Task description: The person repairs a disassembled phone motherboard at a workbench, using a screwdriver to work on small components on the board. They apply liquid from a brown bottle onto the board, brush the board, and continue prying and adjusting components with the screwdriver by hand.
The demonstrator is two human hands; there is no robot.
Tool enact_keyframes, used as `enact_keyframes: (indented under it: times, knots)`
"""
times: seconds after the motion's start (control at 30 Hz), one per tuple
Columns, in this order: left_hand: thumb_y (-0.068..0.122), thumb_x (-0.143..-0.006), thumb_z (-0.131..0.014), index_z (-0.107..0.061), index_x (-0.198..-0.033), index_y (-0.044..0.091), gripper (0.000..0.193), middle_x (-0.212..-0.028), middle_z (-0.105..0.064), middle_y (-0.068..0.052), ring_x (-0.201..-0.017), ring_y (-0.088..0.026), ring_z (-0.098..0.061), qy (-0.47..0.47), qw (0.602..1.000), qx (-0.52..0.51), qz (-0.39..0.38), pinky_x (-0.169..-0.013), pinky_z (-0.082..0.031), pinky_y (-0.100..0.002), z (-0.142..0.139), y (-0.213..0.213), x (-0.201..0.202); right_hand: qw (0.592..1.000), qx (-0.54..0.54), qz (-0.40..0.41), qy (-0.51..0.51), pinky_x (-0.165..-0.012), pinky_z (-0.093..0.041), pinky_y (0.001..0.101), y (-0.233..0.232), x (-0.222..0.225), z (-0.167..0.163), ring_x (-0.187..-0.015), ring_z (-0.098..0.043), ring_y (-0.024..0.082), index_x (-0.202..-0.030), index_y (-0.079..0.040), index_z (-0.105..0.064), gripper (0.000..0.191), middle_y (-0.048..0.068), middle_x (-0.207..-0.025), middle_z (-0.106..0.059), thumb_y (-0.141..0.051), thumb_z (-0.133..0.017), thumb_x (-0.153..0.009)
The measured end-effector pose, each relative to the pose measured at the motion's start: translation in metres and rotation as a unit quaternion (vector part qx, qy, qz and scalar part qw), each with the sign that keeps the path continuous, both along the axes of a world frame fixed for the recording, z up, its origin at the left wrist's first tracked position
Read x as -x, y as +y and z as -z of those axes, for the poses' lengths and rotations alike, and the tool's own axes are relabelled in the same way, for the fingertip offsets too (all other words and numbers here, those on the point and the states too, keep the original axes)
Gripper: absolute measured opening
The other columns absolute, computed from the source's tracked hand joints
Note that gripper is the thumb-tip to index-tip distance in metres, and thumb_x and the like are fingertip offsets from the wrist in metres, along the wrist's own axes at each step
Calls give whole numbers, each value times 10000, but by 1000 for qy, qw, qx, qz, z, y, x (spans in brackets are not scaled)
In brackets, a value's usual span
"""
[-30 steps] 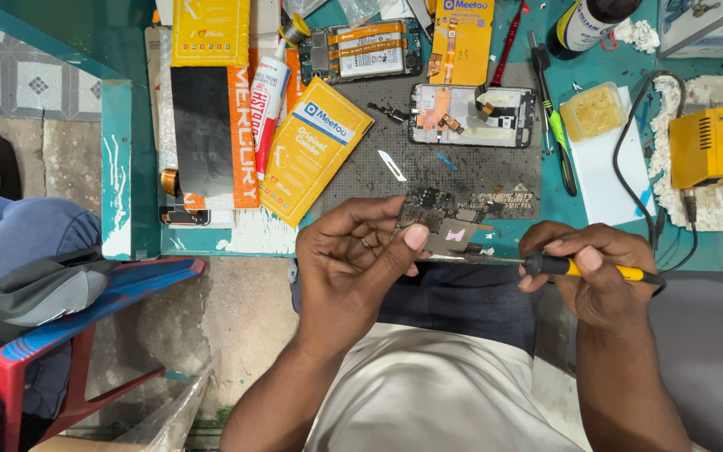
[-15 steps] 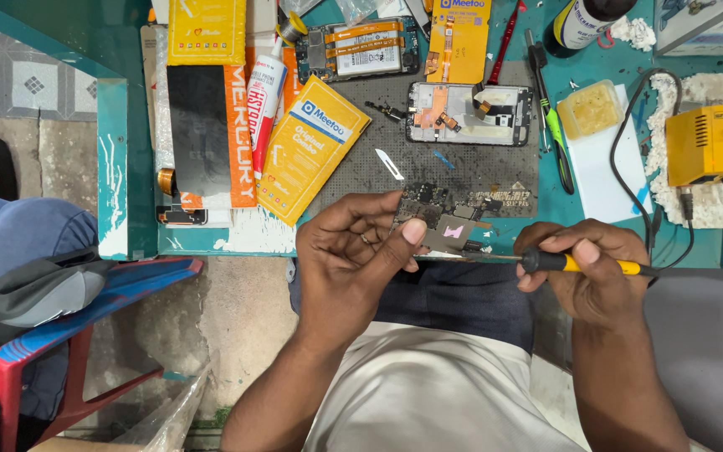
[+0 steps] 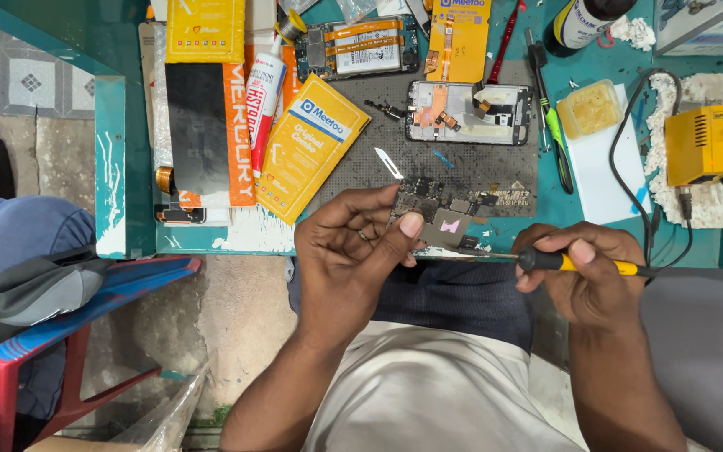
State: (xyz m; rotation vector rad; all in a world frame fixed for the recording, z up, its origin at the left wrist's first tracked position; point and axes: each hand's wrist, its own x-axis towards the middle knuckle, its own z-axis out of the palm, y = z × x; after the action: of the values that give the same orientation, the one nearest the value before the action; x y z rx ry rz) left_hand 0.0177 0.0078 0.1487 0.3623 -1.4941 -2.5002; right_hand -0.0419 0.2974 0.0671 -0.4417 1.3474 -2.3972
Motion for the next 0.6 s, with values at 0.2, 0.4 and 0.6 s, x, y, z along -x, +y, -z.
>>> enact_keyframes:
  times: [0.2,0.4,0.6]
  knots:
    - [-41,-953,-736,-653,-1213,-64,273,-991,-755,-148,-833,-147,-734,0,1000,-3,0,-666,-612,-260,1,0,-1,1000,3,9,-1,-677,-587,440,3,-1,-1,-808,-696,396,-1084,142,-698,306,283,-811,-709,-139,-578,-1096]
    - [-48,-957,-739,-651,-1213,-61,271,-988,-751,-145,-839,-148,-733,13,1000,-7,-3,-674,-611,-263,3,1,-1,1000,11,-3,18,-755,-565,438,3,-1,-3,-817,-689,377,-1111,136,-705,308,280,-792,-722,-140,-568,-1124]
    - [-53,-954,-741,-655,-1203,-61,264,-984,-751,-143,-841,-150,-733,12,1000,-5,-8,-674,-610,-265,6,1,-1,1000,1,2,23,-777,-555,449,1,-2,-4,-819,-682,380,-1107,133,-698,315,288,-783,-716,-150,-561,-1135]
